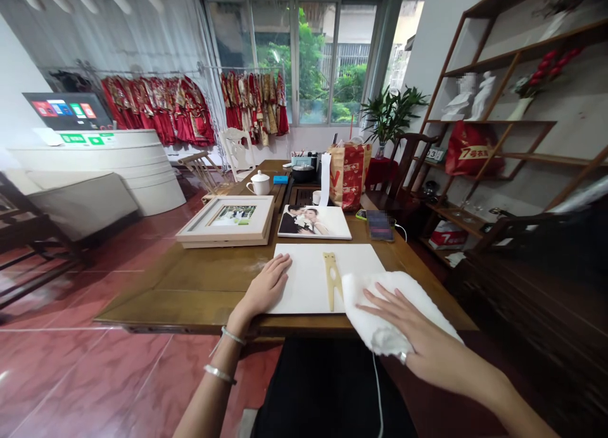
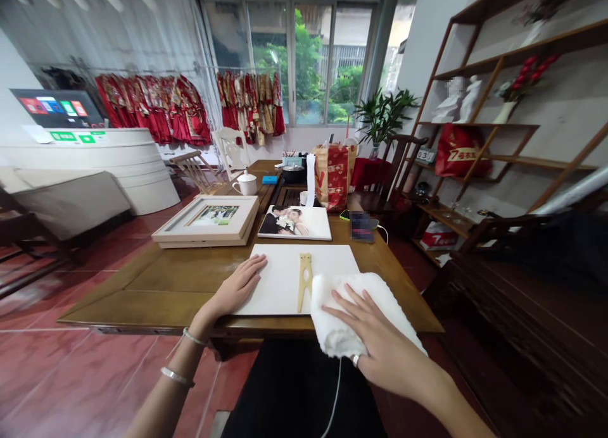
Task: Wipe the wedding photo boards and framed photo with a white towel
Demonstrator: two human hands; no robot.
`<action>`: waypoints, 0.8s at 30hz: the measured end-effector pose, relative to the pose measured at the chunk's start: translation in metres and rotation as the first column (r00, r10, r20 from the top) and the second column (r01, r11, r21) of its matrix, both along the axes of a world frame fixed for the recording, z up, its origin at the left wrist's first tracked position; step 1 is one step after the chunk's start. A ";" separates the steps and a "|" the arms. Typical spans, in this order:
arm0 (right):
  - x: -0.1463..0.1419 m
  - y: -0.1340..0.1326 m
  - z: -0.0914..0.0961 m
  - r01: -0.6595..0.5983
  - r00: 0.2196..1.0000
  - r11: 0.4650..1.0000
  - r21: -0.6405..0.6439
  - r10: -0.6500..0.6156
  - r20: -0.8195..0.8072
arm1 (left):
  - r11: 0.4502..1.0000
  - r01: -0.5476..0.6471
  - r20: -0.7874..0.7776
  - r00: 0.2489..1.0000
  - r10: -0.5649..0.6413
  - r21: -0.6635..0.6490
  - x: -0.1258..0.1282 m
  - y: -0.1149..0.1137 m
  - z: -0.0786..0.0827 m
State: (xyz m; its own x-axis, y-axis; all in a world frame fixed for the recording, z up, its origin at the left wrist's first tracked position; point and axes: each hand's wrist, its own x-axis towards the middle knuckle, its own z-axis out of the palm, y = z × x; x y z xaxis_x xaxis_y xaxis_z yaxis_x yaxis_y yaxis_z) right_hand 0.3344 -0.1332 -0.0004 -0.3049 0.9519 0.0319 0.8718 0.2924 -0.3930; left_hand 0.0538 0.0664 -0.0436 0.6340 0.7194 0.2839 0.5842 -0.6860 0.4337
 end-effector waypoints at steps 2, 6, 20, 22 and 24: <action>0.004 0.018 0.000 0.002 1.000 1.000 -0.004 -0.002 -0.024 | 1.000 0.000 -0.002 1.000 0.000 -0.003 0.000 0.001 -0.001; 0.014 0.078 0.000 0.028 0.999 1.000 0.015 -0.027 -0.032 | 1.000 0.006 0.007 1.000 -0.006 -0.005 -0.001 0.002 -0.001; -0.024 0.131 -0.005 0.120 0.987 0.990 0.078 -0.111 -0.116 | 1.000 0.009 0.029 1.000 -0.009 0.010 -0.001 0.002 -0.002; -0.032 0.103 -0.003 0.055 0.990 0.995 0.089 -0.042 -0.137 | 1.000 0.005 0.029 1.000 -0.006 0.007 -0.001 0.002 -0.003; -0.038 0.073 0.000 -0.030 0.991 0.996 0.086 0.041 -0.130 | 1.000 0.001 0.026 1.000 -0.001 0.003 -0.001 0.003 -0.004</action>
State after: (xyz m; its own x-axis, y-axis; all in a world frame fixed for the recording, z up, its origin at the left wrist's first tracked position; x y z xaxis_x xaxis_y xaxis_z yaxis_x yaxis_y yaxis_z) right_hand 0.2960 -0.0605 0.0000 -0.3260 0.9329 0.1531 0.8028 0.3587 -0.4763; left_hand 0.0533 0.0695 -0.0474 0.6269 0.7182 0.3021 0.5722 -0.6875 0.4471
